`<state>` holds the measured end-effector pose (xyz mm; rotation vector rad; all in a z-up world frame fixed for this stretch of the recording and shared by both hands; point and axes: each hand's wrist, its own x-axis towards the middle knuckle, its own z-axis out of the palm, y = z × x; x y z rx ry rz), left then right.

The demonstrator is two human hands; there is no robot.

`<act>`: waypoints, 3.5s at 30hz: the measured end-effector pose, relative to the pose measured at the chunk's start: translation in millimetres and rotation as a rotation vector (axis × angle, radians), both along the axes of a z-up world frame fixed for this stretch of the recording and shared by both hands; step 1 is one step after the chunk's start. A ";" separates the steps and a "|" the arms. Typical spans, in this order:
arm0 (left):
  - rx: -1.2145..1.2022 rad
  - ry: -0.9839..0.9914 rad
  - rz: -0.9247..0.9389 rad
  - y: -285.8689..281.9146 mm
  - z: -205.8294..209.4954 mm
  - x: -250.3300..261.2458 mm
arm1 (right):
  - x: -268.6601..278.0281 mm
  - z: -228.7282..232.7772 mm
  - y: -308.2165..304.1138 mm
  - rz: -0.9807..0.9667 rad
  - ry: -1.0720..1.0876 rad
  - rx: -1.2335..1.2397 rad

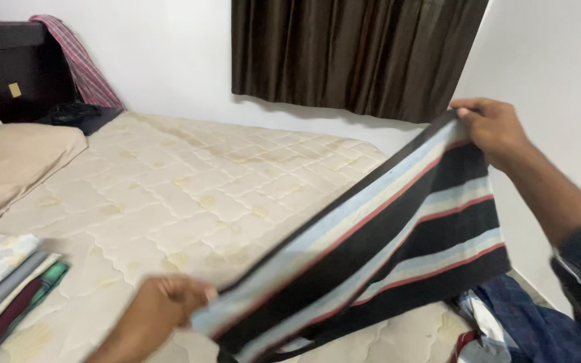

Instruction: The person folds a light-colored patterned shirt on a bed, then folds a striped polo shirt. Both shirts are placed in a neat stack on the bed.

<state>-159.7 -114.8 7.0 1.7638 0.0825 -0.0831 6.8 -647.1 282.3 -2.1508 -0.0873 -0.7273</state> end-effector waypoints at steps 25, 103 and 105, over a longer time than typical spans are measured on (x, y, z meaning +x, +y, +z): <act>0.805 -0.488 0.239 -16.4 -93.1 64.9 | 142.1 -359.2 353.2 0.543 0.271 -0.809; 0.011 -0.005 -0.002 -192.3 -86.0 59.5 | -114.3 -371.4 175.3 0.402 0.382 0.617; -0.048 -0.014 0.066 -189.9 -88.9 66.6 | -114.8 -375.7 184.6 0.460 0.360 0.467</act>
